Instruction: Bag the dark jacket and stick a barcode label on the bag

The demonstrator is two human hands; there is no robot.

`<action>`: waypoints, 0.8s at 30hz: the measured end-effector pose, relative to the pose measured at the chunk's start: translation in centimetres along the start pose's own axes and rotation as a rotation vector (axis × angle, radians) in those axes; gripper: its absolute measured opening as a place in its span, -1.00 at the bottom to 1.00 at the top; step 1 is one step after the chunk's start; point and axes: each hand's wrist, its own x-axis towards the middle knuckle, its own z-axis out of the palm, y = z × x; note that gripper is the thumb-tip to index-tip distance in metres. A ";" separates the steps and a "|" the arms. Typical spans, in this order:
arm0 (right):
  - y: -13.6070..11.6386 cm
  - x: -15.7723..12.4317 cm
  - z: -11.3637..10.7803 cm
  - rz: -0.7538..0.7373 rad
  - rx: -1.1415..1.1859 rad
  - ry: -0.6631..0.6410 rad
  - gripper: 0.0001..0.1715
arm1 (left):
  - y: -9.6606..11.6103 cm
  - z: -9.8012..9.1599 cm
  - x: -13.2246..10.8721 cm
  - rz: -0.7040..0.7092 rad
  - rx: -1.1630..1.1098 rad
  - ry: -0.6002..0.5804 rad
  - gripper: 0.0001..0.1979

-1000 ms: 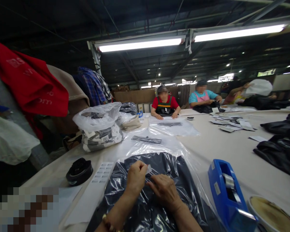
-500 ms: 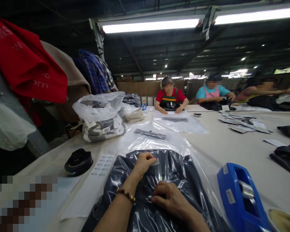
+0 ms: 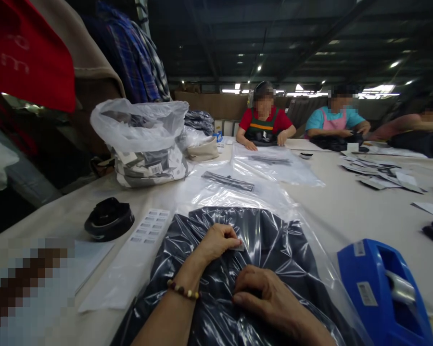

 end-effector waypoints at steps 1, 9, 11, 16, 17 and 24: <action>0.0 0.0 0.0 0.002 0.002 0.004 -0.83 | 0.0 0.0 0.0 -0.001 0.000 0.003 -0.84; -1.0 -0.4 -0.3 0.004 0.203 -0.077 -0.82 | -0.1 -0.3 0.1 -0.018 -0.009 0.058 -0.87; -1.1 -0.5 -0.4 0.021 0.230 -0.080 -0.81 | -0.1 -0.3 0.1 -0.030 -0.006 0.047 -0.88; -1.1 -0.4 -0.3 0.066 0.166 -0.075 -0.82 | -0.1 -0.3 0.1 -0.046 0.020 0.014 -0.89; -1.0 -0.4 -0.2 0.063 0.162 -0.077 -0.82 | -0.1 -0.3 0.1 -0.045 0.028 0.007 -0.89; -1.0 -0.4 -0.1 0.058 0.139 -0.078 -0.84 | -0.4 -0.4 0.3 0.008 0.153 -0.011 -0.92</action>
